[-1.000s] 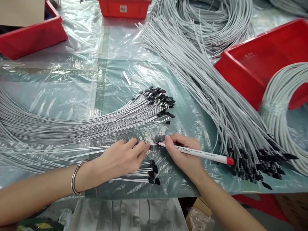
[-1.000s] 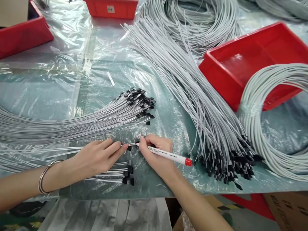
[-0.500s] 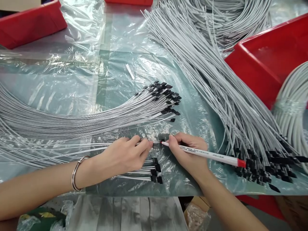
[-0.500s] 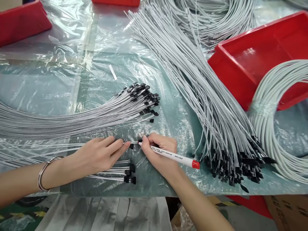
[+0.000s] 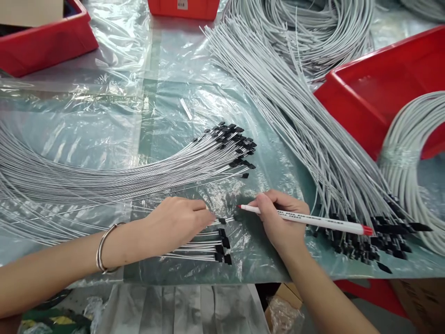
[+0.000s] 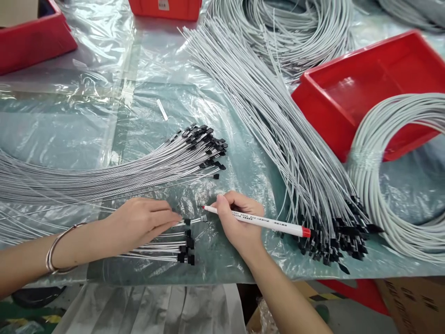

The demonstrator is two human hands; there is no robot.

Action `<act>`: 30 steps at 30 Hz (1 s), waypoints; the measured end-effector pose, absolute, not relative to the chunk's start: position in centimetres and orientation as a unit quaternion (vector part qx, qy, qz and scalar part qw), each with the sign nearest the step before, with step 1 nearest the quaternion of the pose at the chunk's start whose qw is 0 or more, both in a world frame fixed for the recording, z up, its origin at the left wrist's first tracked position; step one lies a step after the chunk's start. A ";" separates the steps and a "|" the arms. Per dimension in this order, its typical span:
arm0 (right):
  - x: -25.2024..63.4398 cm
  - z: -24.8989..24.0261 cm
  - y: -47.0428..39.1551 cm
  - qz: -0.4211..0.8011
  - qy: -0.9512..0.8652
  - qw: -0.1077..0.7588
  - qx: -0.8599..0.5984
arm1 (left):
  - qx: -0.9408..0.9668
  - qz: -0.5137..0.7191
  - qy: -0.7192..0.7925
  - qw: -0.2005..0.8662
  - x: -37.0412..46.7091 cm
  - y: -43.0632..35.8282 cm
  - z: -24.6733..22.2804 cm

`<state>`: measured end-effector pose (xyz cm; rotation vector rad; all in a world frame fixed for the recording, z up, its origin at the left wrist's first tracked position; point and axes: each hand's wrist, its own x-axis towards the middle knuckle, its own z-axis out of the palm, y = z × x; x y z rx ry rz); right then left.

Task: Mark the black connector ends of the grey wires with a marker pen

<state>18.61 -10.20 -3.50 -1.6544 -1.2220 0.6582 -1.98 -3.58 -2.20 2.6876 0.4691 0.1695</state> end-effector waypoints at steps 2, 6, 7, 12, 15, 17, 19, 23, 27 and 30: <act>18.4 -3.4 -10.2 0.270 -0.501 0.471 -0.674 | 0.969 0.078 0.185 0.143 -1.9 -3.5 -2.3; 17.9 -3.4 -10.1 0.284 -0.504 0.475 -0.664 | 0.980 0.120 0.158 0.005 -1.5 -3.8 -2.6; 17.8 -3.5 -10.0 0.291 -0.503 0.476 -0.660 | 0.980 0.131 0.149 -0.017 -1.5 -3.9 -2.7; 17.4 -3.8 -9.9 0.314 -0.523 0.455 -0.648 | 0.975 0.167 0.130 -0.064 -1.4 -4.5 -3.2; 17.2 -4.0 -10.0 0.317 -0.550 0.427 -0.643 | 0.978 0.162 0.111 -0.075 -1.4 -4.6 -3.2; 17.1 -4.1 -10.1 0.312 -0.572 0.411 -0.638 | 0.980 0.151 0.102 -0.081 -1.4 -4.6 -3.2; 17.0 -4.1 -10.2 0.301 -0.591 0.401 -0.632 | 0.981 0.144 0.102 -0.084 -1.5 -4.6 -3.2; 16.9 -4.2 -10.2 0.278 -0.614 0.391 -0.626 | 0.980 0.148 0.107 -0.075 -1.5 -4.7 -3.2; 17.0 -4.2 -10.3 0.270 -0.624 0.387 -0.623 | 0.980 0.147 0.111 -0.072 -1.4 -4.7 -3.1; 17.0 -4.3 -10.3 0.274 -0.621 0.383 -0.626 | 0.980 0.145 0.114 -0.072 -1.3 -4.7 -3.0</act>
